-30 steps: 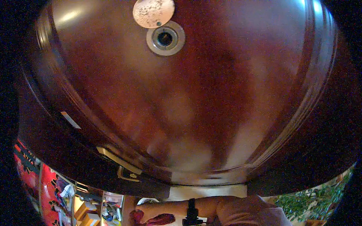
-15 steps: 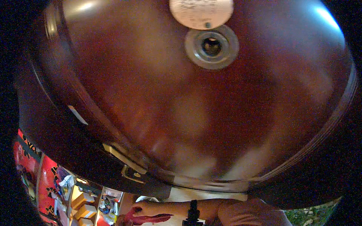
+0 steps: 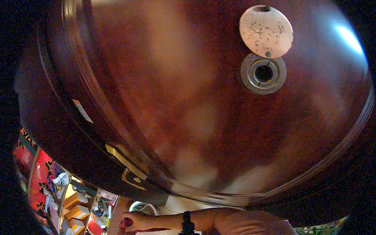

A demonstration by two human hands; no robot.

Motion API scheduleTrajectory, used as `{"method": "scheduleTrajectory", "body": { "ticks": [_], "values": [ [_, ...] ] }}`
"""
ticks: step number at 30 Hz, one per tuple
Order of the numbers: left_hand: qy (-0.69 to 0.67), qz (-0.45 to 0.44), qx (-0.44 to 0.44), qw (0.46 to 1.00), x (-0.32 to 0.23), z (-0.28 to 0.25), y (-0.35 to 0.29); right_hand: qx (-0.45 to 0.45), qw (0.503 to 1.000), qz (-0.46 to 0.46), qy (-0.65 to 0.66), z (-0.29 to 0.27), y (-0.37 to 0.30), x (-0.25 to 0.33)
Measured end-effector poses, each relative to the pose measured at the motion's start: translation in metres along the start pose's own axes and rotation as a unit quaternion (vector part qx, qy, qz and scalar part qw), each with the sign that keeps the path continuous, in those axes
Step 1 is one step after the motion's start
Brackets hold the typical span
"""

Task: Organizing and cleaning a shelving unit near an entryway.

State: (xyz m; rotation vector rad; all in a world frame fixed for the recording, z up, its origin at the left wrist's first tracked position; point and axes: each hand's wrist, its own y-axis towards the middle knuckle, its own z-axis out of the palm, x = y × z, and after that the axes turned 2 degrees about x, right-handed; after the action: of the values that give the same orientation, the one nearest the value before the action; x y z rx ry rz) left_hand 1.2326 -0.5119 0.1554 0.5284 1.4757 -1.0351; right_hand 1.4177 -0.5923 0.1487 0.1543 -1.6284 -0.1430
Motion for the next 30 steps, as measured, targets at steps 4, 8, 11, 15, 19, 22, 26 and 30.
{"method": "scheduleTrajectory", "body": {
  "ticks": [4, 8, 11, 15, 19, 22, 26, 30],
  "values": [
    [0.014, 0.005, 0.032, 0.999, -0.04, 0.04, -0.014, -0.007, 0.996, 0.025, 0.086, 0.011, 0.01, -0.004],
    [0.047, 0.001, -0.011, 0.999, -0.023, 0.035, -0.013, -0.004, 0.999, -0.019, 0.049, 0.012, 0.01, -0.007],
    [0.094, 0.024, -0.021, 0.995, -0.007, 0.028, -0.005, -0.009, 0.999, -0.013, 0.035, 0.011, 0.006, -0.01],
    [0.108, 0.025, -0.004, 0.994, 0.013, 0.019, -0.002, 0.029, 0.991, 0.061, 0.111, 0.006, -0.003, 0.002],
    [0.153, 0.06, -0.004, 0.986, 0.0, 0.029, -0.002, 0.064, 0.97, 0.183, 0.15, -0.004, -0.01, 0.021],
    [0.158, 0.011, 0.033, 0.987, 0.001, 0.026, 0.003, -0.014, 1.0, -0.018, -0.001, 0.005, -0.004, -0.018],
    [0.134, 0.061, 0.061, 0.987, 0.026, 0.004, 0.013, 0.049, 0.999, 0.007, 0.022, -0.002, -0.007, -0.017],
    [0.113, 0.059, 0.026, 0.991, 0.008, 0.005, 0.015, 0.035, 0.999, -0.007, 0.012, -0.011, -0.007, -0.008]
  ]
}}
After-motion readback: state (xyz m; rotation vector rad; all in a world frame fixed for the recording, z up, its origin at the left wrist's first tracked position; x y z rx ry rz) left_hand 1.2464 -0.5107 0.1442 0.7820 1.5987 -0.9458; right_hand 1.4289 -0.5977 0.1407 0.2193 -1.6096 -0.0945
